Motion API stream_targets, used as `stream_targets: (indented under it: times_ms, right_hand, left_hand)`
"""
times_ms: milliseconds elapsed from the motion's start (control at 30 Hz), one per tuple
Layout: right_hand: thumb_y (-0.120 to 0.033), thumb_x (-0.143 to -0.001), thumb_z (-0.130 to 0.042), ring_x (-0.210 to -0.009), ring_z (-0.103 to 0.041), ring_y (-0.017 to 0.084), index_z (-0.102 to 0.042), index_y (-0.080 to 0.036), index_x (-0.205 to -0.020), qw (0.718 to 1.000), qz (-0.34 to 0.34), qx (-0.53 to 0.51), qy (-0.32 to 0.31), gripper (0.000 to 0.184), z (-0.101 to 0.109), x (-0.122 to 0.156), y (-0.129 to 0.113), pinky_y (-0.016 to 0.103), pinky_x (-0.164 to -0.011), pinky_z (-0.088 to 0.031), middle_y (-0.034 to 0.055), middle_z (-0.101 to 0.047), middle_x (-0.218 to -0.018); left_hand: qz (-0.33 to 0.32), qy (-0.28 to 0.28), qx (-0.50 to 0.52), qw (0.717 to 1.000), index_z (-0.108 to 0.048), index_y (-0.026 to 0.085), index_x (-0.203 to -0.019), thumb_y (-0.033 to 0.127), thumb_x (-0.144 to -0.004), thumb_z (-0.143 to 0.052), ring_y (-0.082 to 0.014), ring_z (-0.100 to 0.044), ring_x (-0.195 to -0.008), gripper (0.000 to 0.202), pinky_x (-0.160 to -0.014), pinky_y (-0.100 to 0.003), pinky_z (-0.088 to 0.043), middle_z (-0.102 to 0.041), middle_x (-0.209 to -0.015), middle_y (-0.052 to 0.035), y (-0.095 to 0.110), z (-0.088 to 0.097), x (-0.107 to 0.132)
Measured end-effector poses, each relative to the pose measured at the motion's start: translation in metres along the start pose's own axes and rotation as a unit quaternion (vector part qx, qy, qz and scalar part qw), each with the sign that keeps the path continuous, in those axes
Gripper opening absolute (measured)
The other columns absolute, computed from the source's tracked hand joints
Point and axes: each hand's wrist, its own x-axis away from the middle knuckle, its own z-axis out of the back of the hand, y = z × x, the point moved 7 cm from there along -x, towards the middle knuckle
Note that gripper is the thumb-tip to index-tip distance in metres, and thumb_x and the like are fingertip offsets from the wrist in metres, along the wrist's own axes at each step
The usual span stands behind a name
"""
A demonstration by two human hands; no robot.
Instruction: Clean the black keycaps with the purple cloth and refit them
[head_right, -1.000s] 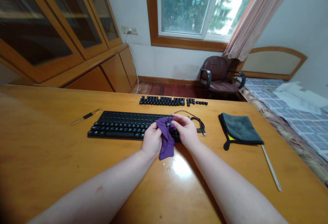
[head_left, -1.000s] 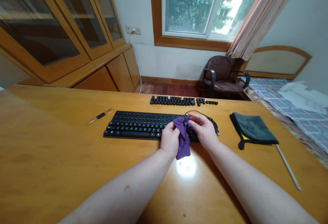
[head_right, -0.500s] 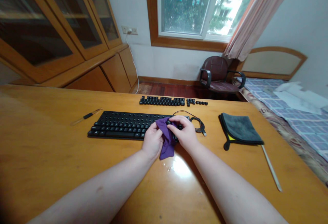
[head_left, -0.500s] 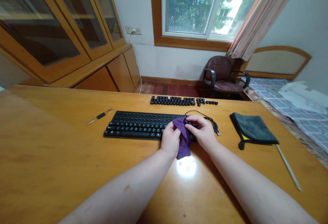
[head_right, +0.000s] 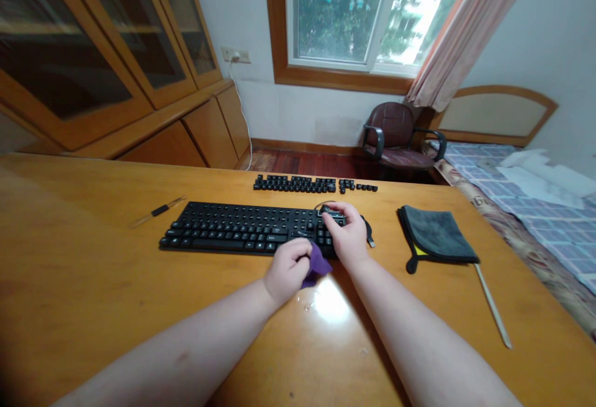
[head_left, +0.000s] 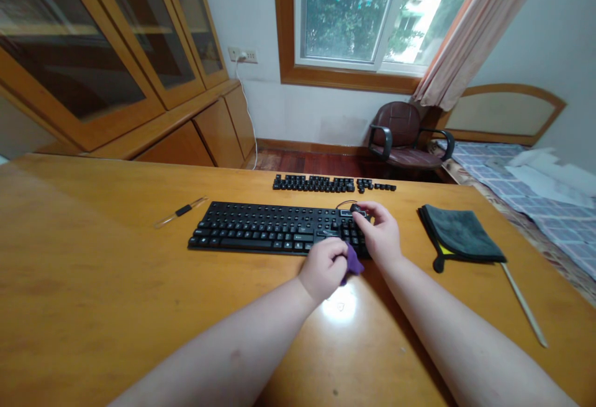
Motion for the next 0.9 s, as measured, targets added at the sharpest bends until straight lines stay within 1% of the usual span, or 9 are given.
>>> stream_targets:
  times_ms: [33, 67, 100, 167, 267, 400, 533, 767, 900]
  right_hand:
    - [-0.032, -0.073, -0.063, -0.088, -0.061, 0.022, -0.065, -0.019, -0.089, 1.0, -0.005, 0.023, -0.012, 0.02, -0.002, -0.001, 0.003, 0.038, -0.085, -0.045, 0.0062, -0.067, -0.09]
    - [-0.033, -0.073, -0.063, -0.088, -0.061, 0.022, -0.066, -0.019, -0.088, 0.998, -0.005, 0.049, -0.028, 0.021, -0.005, -0.002, 0.005, 0.039, -0.085, -0.045, 0.0063, -0.068, -0.09]
    - [-0.032, -0.073, -0.063, -0.089, -0.061, 0.023, -0.067, -0.019, -0.088, 0.996, 0.001, 0.077, -0.046, 0.02, -0.008, -0.002, 0.007, 0.039, -0.085, -0.045, 0.0063, -0.068, -0.091]
    - [-0.03, -0.073, -0.062, -0.089, -0.061, 0.023, -0.068, -0.02, -0.088, 0.988, 0.026, 0.128, -0.083, 0.019, -0.015, -0.002, 0.007, 0.04, -0.085, -0.045, 0.0062, -0.069, -0.091]
    - [-0.027, -0.074, -0.061, -0.088, -0.062, 0.023, -0.069, -0.021, -0.089, 0.975, 0.065, 0.175, -0.123, 0.018, -0.025, -0.001, 0.004, 0.041, -0.084, -0.045, 0.0063, -0.07, -0.09]
    - [-0.025, -0.075, -0.061, -0.088, -0.062, 0.023, -0.07, -0.022, -0.09, 0.96, 0.085, 0.211, -0.164, 0.018, -0.035, 0.001, 0.002, 0.041, -0.083, -0.045, 0.0065, -0.07, -0.091]
    - [-0.024, -0.075, -0.062, -0.089, -0.061, 0.023, -0.069, -0.023, -0.09, 0.95, 0.091, 0.216, -0.206, 0.017, -0.044, 0.004, 0.003, 0.041, -0.084, -0.045, 0.0056, -0.071, -0.091]
    - [-0.025, -0.075, -0.061, -0.088, -0.061, 0.023, -0.069, -0.022, -0.09, 0.945, 0.078, 0.242, -0.207, 0.017, -0.042, 0.004, 0.006, 0.04, -0.083, -0.045, 0.0052, -0.071, -0.091]
    - [-0.024, -0.075, -0.06, -0.089, -0.061, 0.023, -0.069, -0.022, -0.09, 0.943, 0.068, 0.251, -0.208, 0.018, -0.04, 0.004, 0.008, 0.04, -0.083, -0.045, 0.005, -0.071, -0.092]
  left_hand:
    - [-0.029, -0.046, -0.063, 0.997, -0.061, 0.018, -0.06, 0.009, -0.067, -0.044, -0.0162, -0.055, -0.071, 0.021, -0.073, -0.029, -0.043, -0.062, -0.067, -0.0026, 0.005, -0.007, 0.003]
    - [-0.049, -0.074, -0.123, 0.988, -0.061, 0.019, -0.06, 0.01, -0.067, -0.045, -0.0168, -0.054, -0.071, 0.02, -0.076, -0.031, -0.042, -0.062, -0.066, -0.0027, 0.008, -0.013, 0.005]
    - [-0.06, -0.085, -0.177, 0.979, -0.061, 0.019, -0.06, 0.011, -0.067, -0.046, -0.0174, -0.053, -0.072, 0.019, -0.08, -0.034, -0.041, -0.061, -0.064, -0.0026, 0.009, -0.016, 0.006]
    - [-0.061, -0.078, -0.258, 0.961, -0.062, 0.02, -0.061, 0.014, -0.069, -0.048, -0.0182, -0.052, -0.074, 0.018, -0.092, -0.041, -0.035, -0.061, -0.063, -0.0021, 0.01, -0.019, 0.007]
    - [-0.043, -0.07, -0.313, 0.946, -0.063, 0.021, -0.062, 0.014, -0.07, -0.048, -0.0188, -0.052, -0.078, 0.018, -0.104, -0.049, -0.021, -0.063, -0.065, -0.0019, 0.008, -0.021, 0.008]
    - [-0.03, -0.094, -0.326, 0.94, -0.063, 0.021, -0.062, 0.015, -0.069, -0.049, -0.0199, -0.054, -0.078, 0.017, -0.106, -0.053, -0.016, -0.064, -0.067, -0.0026, 0.007, -0.027, 0.009]
    - [-0.032, -0.115, -0.299, 0.947, -0.06, 0.02, -0.058, 0.014, -0.068, -0.049, -0.0185, -0.055, -0.074, 0.016, -0.106, -0.056, -0.012, -0.064, -0.065, -0.0011, 0.008, -0.031, 0.009]
    - [-0.056, -0.129, -0.294, 0.945, -0.061, 0.021, -0.06, 0.014, -0.069, -0.047, -0.0177, -0.054, -0.075, 0.018, -0.106, -0.05, -0.019, -0.063, -0.064, -0.0004, 0.009, -0.033, 0.009]
    - [-0.06, -0.131, -0.296, 0.944, -0.061, 0.021, -0.061, 0.015, -0.069, -0.048, -0.0175, -0.054, -0.075, 0.017, -0.106, -0.048, -0.02, -0.063, -0.064, -0.0002, 0.009, -0.033, 0.009]
